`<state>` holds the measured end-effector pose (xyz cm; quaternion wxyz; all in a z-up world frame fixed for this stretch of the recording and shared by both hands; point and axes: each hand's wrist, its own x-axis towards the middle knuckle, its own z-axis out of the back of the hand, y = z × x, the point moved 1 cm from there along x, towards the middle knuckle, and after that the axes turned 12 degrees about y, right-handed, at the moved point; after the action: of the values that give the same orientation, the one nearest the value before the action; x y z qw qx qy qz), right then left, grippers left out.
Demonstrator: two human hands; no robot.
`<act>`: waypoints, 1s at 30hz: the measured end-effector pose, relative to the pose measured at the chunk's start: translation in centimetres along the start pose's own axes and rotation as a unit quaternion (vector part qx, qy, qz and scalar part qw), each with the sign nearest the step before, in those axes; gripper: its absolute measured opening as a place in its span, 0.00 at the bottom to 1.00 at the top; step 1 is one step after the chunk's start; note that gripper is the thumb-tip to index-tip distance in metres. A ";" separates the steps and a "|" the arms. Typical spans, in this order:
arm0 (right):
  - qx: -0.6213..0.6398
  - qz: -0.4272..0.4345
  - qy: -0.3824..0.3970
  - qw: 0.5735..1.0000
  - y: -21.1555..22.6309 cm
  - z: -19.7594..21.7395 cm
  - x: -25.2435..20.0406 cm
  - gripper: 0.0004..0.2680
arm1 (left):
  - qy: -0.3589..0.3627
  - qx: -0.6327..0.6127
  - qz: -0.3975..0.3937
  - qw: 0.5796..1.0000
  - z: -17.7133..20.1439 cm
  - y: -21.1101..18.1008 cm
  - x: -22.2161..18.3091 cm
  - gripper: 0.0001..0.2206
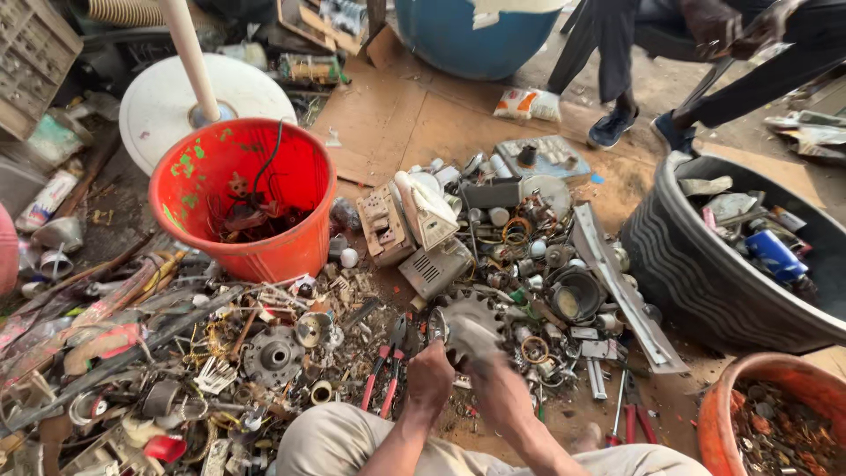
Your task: The person sits on the ground and uses a hammer and pliers to dismantle a metal gear-like component. They repeatedly strike the object to break it apart and use pliers to pull off smaller pieces, discarding them into a nearby red bucket.
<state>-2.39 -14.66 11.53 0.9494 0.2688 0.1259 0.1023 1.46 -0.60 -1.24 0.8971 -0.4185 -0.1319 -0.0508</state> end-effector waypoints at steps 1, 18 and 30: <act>0.035 -0.063 0.039 0.997 0.3 0.7 -0.2 0.11 | -0.018 0.004 -0.023 1.000 0.6 -0.2 -0.2 0.05; 0.073 -0.250 0.141 0.955 -1.4 -0.7 3.0 0.09 | 0.065 -0.032 0.057 0.996 3.8 -1.4 0.4 0.10; 0.208 0.257 -0.258 0.908 1.1 5.5 -1.9 0.06 | 0.091 -0.003 0.069 0.993 2.1 -0.7 0.5 0.05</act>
<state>-2.67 -16.91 17.00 0.8123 0.5002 -0.1779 0.2415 1.35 0.55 0.71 0.9055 -0.4230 -0.0203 -0.0270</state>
